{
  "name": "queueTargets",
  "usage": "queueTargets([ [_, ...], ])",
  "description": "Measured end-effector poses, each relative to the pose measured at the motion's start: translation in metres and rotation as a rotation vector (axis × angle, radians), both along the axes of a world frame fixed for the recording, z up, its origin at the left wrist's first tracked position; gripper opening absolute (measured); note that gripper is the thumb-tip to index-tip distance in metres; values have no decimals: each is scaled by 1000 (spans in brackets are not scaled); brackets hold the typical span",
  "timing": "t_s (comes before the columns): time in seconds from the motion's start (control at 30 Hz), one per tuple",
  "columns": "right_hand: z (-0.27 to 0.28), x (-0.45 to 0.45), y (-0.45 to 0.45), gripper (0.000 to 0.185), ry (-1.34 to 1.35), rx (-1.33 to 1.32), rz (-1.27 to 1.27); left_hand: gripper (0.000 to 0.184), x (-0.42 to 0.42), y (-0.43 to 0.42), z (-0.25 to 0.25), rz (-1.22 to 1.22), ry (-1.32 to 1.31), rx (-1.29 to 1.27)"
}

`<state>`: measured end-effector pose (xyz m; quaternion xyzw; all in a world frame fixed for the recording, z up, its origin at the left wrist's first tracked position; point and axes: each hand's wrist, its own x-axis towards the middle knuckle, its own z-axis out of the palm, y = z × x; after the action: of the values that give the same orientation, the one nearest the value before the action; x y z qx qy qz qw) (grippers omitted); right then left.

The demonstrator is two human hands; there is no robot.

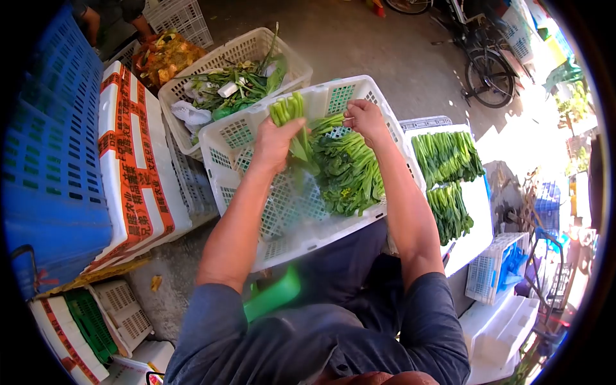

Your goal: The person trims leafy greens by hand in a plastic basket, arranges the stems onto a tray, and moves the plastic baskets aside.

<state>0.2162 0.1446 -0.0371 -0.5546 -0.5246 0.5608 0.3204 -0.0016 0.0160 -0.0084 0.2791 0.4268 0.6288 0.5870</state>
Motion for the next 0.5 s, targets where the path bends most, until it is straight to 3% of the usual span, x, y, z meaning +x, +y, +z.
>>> queueTargets([
  [0.07, -25, -5, 10, 41, -86, -195, -11, 23, 0, 1, 0, 71, -39, 20],
  [0.1, -36, -7, 14, 40, -129, -292, -20, 22, -2, 2, -2, 115, 65, 53],
  [0.2, -70, -19, 18, 36, -329, -48, -107, 19, -8, 3, -5, 221, 304, 127],
  [0.27, -112, -16, 40, 30, -810, 319, 121, 18, -7, 1, 2, 258, 370, 134],
  [0.33, -94, -31, 21, 29, -1124, 547, 191, 18, -6, 2, 1, 269, 320, 157],
  [0.37, -84, -37, 15, 29, -1157, 423, 268, 18, -6, 2, 1, 274, 296, 169],
  [0.5, -76, -33, 11, 23, -1281, 592, 380, 18, -10, 0, 5, 285, 311, 115],
])
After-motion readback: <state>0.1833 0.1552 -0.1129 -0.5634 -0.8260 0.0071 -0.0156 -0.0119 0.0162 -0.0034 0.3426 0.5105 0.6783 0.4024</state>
